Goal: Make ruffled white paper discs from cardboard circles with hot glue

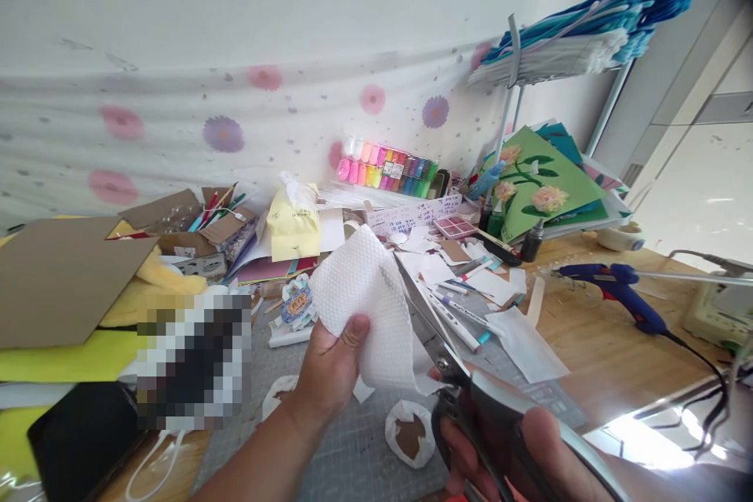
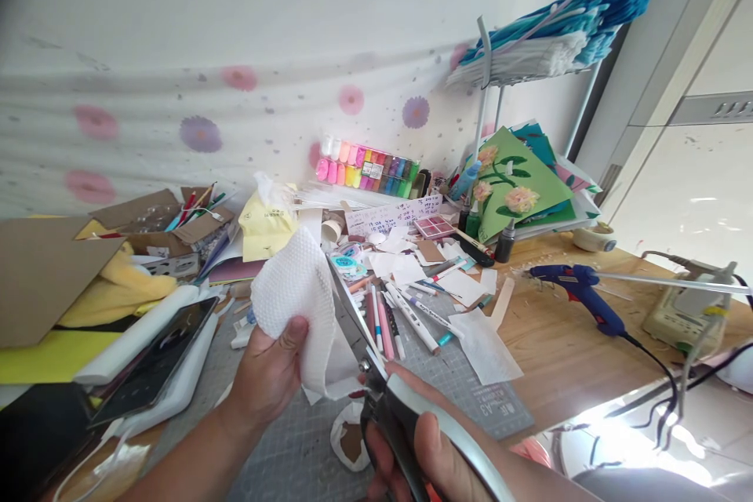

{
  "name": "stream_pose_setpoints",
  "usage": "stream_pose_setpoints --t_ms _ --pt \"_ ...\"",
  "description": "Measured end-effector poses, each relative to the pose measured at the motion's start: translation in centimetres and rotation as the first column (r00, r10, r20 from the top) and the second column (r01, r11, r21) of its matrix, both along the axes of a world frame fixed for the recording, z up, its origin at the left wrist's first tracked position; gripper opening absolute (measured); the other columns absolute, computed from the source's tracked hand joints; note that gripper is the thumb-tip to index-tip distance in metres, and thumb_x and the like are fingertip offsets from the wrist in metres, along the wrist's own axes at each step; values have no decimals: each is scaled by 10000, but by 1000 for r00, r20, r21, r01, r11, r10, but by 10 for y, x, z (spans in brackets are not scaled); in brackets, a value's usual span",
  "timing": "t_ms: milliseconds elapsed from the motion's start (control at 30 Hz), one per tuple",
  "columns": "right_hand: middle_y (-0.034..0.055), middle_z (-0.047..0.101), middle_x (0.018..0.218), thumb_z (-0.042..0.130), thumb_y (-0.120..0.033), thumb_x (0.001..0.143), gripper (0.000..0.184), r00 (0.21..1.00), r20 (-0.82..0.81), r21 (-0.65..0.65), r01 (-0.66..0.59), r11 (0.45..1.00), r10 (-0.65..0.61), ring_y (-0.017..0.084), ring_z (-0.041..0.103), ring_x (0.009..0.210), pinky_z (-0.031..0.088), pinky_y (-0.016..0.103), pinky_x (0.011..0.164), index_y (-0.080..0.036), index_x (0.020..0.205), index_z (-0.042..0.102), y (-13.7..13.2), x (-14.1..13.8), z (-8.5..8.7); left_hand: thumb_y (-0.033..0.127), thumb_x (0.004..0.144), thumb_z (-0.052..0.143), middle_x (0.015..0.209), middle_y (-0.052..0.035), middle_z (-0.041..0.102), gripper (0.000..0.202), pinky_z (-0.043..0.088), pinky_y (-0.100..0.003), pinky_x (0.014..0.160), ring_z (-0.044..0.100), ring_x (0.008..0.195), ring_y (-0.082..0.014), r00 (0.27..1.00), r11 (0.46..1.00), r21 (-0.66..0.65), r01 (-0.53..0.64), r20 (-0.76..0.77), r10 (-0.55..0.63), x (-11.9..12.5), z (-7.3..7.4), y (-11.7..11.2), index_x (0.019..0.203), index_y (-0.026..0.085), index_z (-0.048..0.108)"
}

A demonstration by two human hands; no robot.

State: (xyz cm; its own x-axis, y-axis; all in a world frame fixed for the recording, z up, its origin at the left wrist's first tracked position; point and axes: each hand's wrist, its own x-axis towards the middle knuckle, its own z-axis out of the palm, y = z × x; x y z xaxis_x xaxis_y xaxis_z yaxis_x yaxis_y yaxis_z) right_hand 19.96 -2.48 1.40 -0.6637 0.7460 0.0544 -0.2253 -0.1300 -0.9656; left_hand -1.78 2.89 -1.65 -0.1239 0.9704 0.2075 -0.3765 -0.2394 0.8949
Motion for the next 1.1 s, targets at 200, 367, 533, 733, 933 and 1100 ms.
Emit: stream_pose_setpoints --t_ms 200,367,533,733,933,1100 --pt "7 449 797 397 -772 749 687 992 -126 -27 -2 1000 -1 103 380 582 463 300 687 -202 1105 540 4 -4 -4 372 772 675 1129 -108 700 504 476 -398 929 647 1004 -273 990 993 -44 107 -83 -111 3 -7 -4 1247 226 589" --pt "-14 456 738 377 -763 771 686 975 -190 -45 111 993 -118 93 387 537 475 326 687 -196 1137 496 8 -10 -18 365 786 659 1091 -135 711 548 519 -400 830 661 956 -298 971 967 -116 229 -37 -235 6 -7 -8 1295 200 539" --pt "-53 428 638 364 -703 832 632 987 -140 36 87 996 -81 82 377 465 483 311 603 -174 1163 462 12 -13 -18 362 795 648 1136 -130 695 507 479 -420 907 649 999 -293 972 969 -100 225 -47 -231 7 -8 -8 1266 195 564" --pt "-64 417 549 347 -655 866 562 918 -10 258 385 886 -397 108 378 430 445 281 510 -192 1154 481 29 15 11 348 796 651 1133 -117 701 428 405 -411 1011 608 1096 -273 979 989 -48 137 -145 -142 4 -14 0 1190 181 630" --pt "94 686 956 530 -516 809 500 83 637 753 148 642 -766 266 632 837 460 333 677 -200 1195 539 91 85 7 323 713 737 1057 -122 728 532 480 -409 921 664 983 -278 997 981 -183 72 47 -64 8 7 6 1199 149 610" --pt "130 713 964 527 -422 793 409 -143 713 697 37 716 -687 353 644 902 423 360 636 -219 1139 606 119 110 -25 271 728 728 975 -94 752 480 528 -379 836 692 902 -259 982 949 -286 132 166 -87 11 19 4 1184 171 614"
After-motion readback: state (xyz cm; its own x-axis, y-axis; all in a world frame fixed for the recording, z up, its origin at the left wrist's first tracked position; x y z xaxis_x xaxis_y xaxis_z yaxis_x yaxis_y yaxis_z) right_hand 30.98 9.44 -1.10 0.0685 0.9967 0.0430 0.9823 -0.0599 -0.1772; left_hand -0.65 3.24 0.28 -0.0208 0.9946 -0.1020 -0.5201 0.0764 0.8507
